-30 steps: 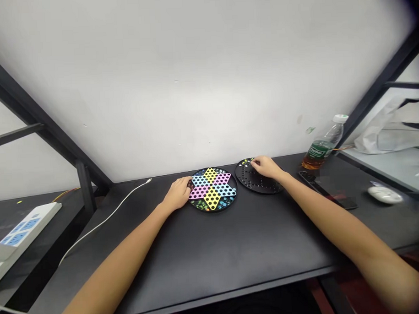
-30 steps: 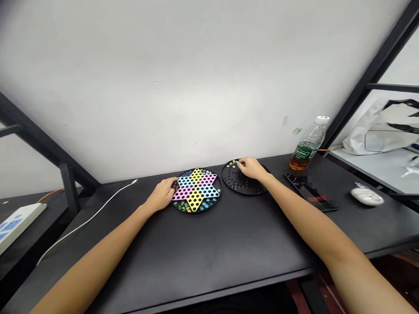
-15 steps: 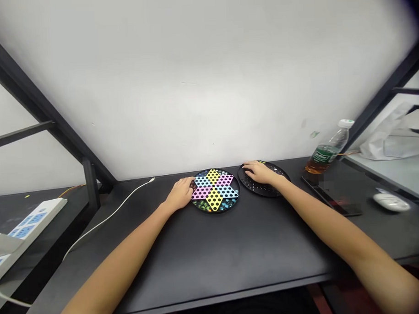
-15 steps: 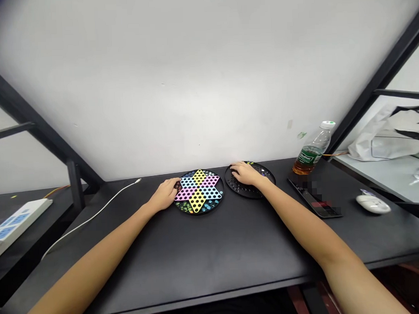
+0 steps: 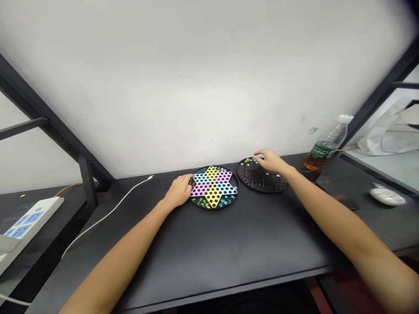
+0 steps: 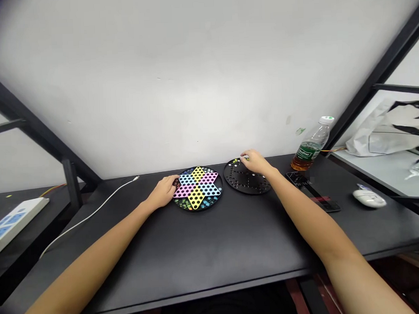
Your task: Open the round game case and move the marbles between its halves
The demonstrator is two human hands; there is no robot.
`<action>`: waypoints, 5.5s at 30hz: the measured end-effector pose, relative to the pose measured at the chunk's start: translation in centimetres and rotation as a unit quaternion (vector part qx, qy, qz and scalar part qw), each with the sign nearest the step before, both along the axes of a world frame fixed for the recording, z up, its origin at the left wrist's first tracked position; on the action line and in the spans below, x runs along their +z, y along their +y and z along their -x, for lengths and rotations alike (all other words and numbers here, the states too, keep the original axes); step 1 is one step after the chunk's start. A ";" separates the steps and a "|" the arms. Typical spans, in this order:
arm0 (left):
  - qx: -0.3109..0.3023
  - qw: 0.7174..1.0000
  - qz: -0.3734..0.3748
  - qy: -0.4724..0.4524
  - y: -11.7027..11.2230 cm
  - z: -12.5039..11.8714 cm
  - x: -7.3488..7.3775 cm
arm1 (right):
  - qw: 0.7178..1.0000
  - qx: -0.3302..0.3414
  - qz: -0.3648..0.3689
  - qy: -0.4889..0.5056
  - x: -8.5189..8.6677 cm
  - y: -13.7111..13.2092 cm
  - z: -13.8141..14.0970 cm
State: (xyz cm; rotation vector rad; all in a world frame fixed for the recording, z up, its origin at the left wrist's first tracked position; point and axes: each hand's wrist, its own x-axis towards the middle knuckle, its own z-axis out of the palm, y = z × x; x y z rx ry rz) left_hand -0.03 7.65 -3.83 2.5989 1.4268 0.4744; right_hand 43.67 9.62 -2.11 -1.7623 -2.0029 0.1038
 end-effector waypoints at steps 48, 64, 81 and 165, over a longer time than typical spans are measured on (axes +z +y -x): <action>-0.091 0.994 0.033 0.040 -3.0 -2.3 1.9 | 0.975 0.096 0.098 -0.173 1.6 -8.7 13.9; -0.113 0.992 0.026 0.053 -2.8 -1.8 2.1 | 0.981 0.078 0.118 -0.135 0.6 -8.3 14.3; -0.118 0.991 0.024 0.058 -2.9 -1.9 2.4 | 0.977 -0.028 0.139 -0.157 1.5 -9.8 16.0; -0.107 0.994 0.018 0.029 -3.2 -1.9 1.7 | 0.988 -0.133 0.064 -0.053 0.0 0.7 -6.9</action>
